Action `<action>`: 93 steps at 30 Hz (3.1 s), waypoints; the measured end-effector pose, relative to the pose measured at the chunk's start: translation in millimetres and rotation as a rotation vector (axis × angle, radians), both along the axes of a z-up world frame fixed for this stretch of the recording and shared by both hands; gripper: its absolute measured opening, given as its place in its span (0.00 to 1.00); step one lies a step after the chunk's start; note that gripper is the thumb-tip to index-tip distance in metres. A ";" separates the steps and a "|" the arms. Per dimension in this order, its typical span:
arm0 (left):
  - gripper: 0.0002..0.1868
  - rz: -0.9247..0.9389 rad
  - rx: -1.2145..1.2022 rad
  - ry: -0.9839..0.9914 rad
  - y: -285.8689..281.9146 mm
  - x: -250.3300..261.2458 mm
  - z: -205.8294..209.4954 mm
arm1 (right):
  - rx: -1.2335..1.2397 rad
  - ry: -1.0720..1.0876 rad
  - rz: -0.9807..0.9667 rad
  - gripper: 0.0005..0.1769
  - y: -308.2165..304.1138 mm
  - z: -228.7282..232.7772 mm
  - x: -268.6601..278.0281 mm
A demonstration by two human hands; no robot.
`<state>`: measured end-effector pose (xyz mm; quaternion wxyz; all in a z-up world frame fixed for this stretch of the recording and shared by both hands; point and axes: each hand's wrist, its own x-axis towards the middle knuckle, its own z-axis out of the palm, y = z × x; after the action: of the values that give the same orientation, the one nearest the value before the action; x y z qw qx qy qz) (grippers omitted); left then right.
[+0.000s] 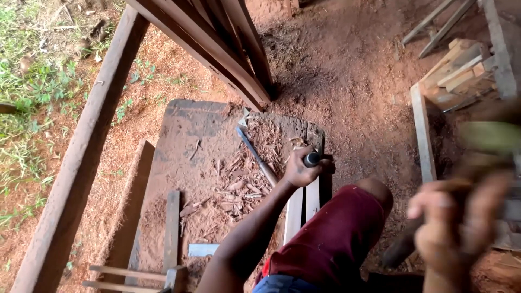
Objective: Chiseling mortise joints in wooden boards using a hammer and chisel.
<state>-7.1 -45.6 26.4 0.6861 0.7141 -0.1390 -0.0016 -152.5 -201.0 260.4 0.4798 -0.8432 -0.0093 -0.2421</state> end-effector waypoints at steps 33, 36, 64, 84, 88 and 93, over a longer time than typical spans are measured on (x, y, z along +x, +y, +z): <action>0.13 -0.327 0.947 -0.525 121.6 -39.3 56.4 | 0.328 0.330 0.040 0.18 -30.5 -138.4 5.7; 0.15 -0.478 1.081 -0.580 145.6 -77.8 -9.4 | 0.462 0.579 0.010 0.43 -33.5 -156.6 0.9; 0.16 0.103 -0.304 -0.540 58.8 13.7 100.7 | 0.365 0.588 0.030 0.38 -33.2 -141.6 0.2; 0.09 -0.031 -0.382 -0.182 25.2 -7.4 66.7 | 0.058 0.813 -0.191 0.46 -8.4 -82.7 -1.1; 0.24 -0.169 -0.167 -0.036 23.2 -19.6 55.4 | -0.009 0.437 -0.124 0.35 -1.5 -14.6 -15.2; 0.23 -0.153 -0.197 -0.006 21.1 -16.0 52.9 | -0.078 0.055 -0.090 0.23 -0.5 19.8 -28.1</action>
<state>-23.0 -24.5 79.3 0.7504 0.6305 -0.1947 -0.0380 -180.5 -201.5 280.2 0.4352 -0.8673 0.0325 -0.2395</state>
